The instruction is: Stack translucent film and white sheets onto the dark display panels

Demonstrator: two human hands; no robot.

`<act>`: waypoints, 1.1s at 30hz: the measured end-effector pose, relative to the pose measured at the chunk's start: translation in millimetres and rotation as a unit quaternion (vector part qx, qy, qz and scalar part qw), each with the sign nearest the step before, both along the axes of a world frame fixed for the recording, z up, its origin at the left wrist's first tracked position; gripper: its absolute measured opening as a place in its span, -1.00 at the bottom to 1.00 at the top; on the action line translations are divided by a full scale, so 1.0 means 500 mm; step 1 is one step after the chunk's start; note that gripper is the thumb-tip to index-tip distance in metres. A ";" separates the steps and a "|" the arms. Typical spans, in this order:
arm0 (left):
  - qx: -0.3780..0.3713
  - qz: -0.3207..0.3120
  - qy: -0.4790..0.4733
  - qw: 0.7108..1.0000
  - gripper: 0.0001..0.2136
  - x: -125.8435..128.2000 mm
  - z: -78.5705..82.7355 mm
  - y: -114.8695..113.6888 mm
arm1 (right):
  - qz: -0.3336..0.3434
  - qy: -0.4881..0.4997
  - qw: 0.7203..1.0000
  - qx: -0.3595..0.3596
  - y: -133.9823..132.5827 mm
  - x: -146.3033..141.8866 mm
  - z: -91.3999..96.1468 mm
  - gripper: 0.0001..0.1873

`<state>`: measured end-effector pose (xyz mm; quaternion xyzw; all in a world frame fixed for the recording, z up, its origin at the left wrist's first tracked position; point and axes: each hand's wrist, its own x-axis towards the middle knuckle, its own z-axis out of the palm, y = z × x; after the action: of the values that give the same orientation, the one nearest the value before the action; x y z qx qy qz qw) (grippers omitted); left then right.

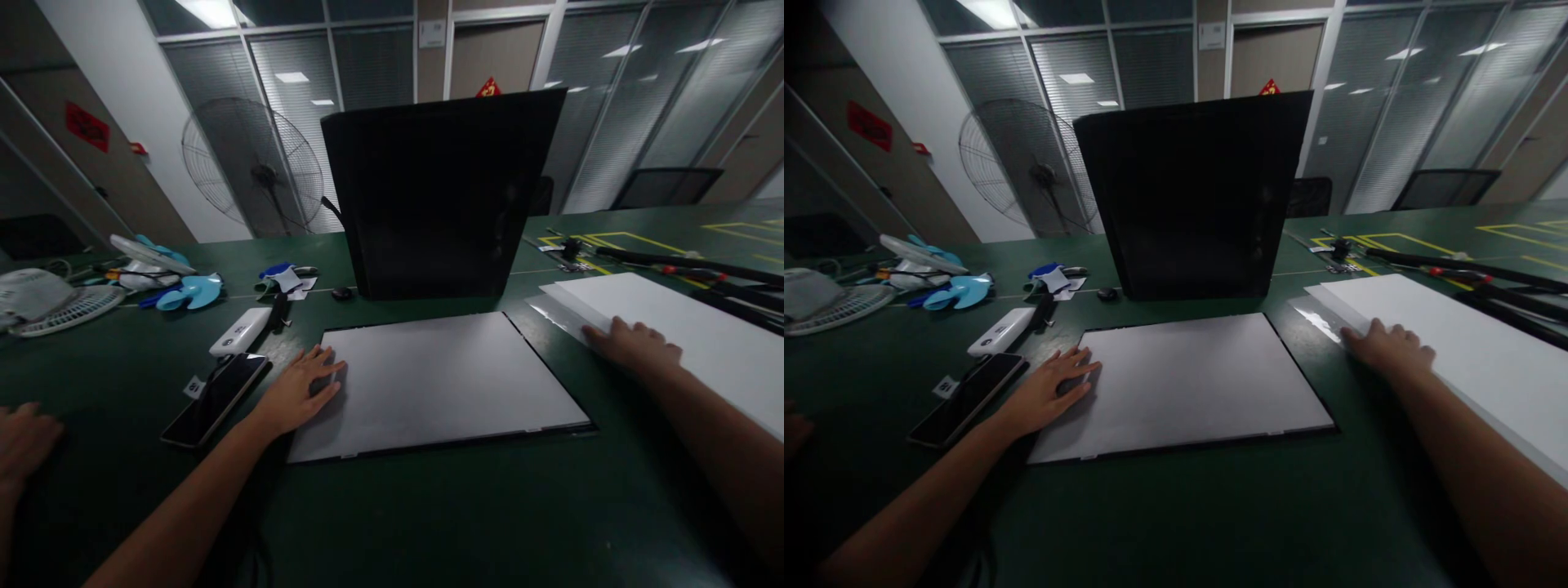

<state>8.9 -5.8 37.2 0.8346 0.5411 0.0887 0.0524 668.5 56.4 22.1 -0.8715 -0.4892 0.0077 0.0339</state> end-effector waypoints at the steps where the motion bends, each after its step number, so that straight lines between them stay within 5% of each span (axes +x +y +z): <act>1: 0.004 0.008 -0.011 1.000 -0.48 0.001 -0.002 -0.001 | 0.006 -0.002 1.000 -0.001 0.000 -0.004 0.004 -0.07; 11: 0.021 0.058 -0.049 0.997 -0.43 0.008 -0.012 0.000 | 0.049 -0.050 0.997 -0.032 -0.050 -0.114 0.099 -0.61; 19: 0.016 0.056 -0.046 0.997 -0.48 0.007 -0.016 0.001 | 0.222 -0.092 0.970 -0.033 -0.123 -0.347 0.118 -0.67; 27: -0.008 0.059 -0.060 0.996 -0.39 0.009 -0.009 -0.004 | 0.561 -0.028 0.827 0.014 -0.211 -0.491 0.096 -0.67; 33: -0.005 0.073 -0.068 0.995 -0.30 0.013 -0.002 -0.010 | 0.632 0.094 0.769 0.004 -0.223 -0.498 0.079 -0.35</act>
<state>15.6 -10.8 36.3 0.7848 0.5961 0.1460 0.0863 419.3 -55.0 61.5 -0.3600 -0.9240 0.1080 0.0705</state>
